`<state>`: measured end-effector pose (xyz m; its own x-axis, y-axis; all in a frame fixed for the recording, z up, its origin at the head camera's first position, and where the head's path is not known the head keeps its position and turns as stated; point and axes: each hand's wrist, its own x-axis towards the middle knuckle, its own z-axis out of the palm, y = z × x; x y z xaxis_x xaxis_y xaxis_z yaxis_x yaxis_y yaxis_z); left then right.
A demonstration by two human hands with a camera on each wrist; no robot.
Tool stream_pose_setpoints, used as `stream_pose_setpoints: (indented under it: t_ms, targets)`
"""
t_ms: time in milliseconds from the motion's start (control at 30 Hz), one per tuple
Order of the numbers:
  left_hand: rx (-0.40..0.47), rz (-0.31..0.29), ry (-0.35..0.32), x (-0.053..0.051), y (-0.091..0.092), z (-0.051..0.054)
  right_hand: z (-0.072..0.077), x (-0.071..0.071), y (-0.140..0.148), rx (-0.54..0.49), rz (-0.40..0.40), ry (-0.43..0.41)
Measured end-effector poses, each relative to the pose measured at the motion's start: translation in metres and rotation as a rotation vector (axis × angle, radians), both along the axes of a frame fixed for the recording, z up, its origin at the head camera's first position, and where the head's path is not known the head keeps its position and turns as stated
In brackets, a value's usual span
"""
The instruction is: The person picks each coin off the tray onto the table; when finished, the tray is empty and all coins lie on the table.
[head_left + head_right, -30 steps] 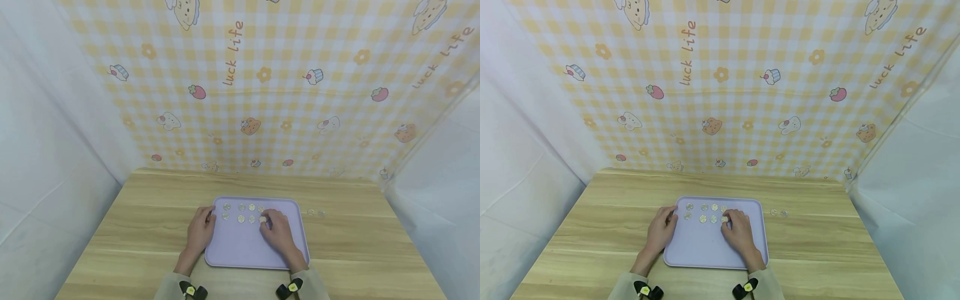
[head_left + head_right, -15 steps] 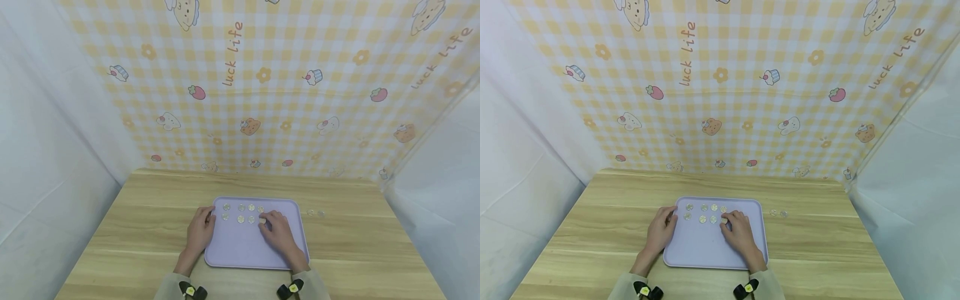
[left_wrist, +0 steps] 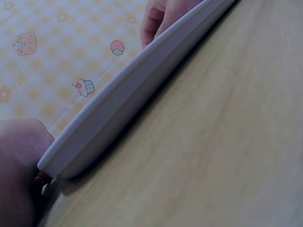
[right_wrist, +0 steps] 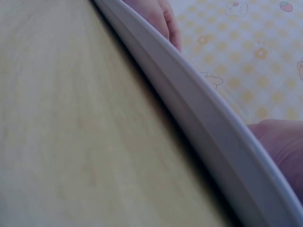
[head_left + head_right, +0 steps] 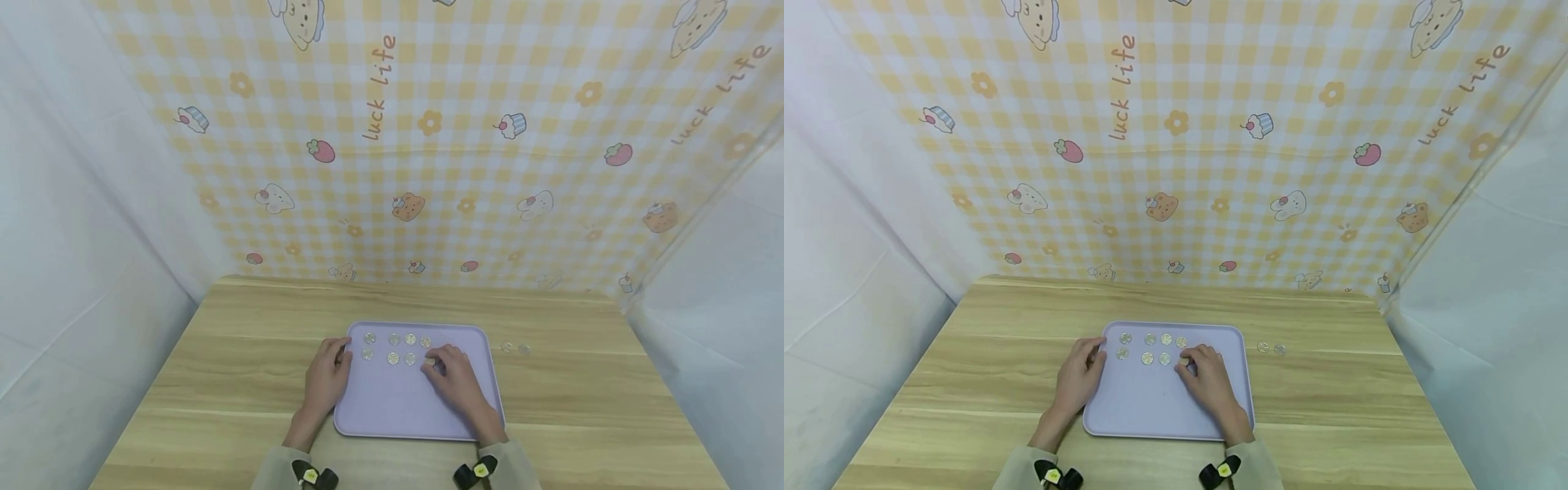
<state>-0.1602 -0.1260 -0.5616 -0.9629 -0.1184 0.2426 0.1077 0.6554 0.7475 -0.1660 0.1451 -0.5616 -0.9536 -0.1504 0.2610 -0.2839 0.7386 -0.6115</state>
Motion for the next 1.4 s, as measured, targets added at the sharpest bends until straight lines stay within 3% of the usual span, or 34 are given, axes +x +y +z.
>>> stream_pose_setpoints:
  t_ms: [400,1167,1400]
  targets:
    - [0.003,0.000,-0.001,-0.0008,-0.0007,-0.0022,0.0009,-0.0013,-0.0001,-0.091,-0.015,-0.082]
    - [-0.020,0.008,0.043,0.0004,-0.0010,-0.0027,-0.0014,-0.0011,0.0008,-0.121,-0.004,-0.053]
    - [-0.005,0.010,-0.001,0.0001,-0.0001,-0.0016,0.0040,0.0015,0.0043,-0.108,0.015,-0.060]
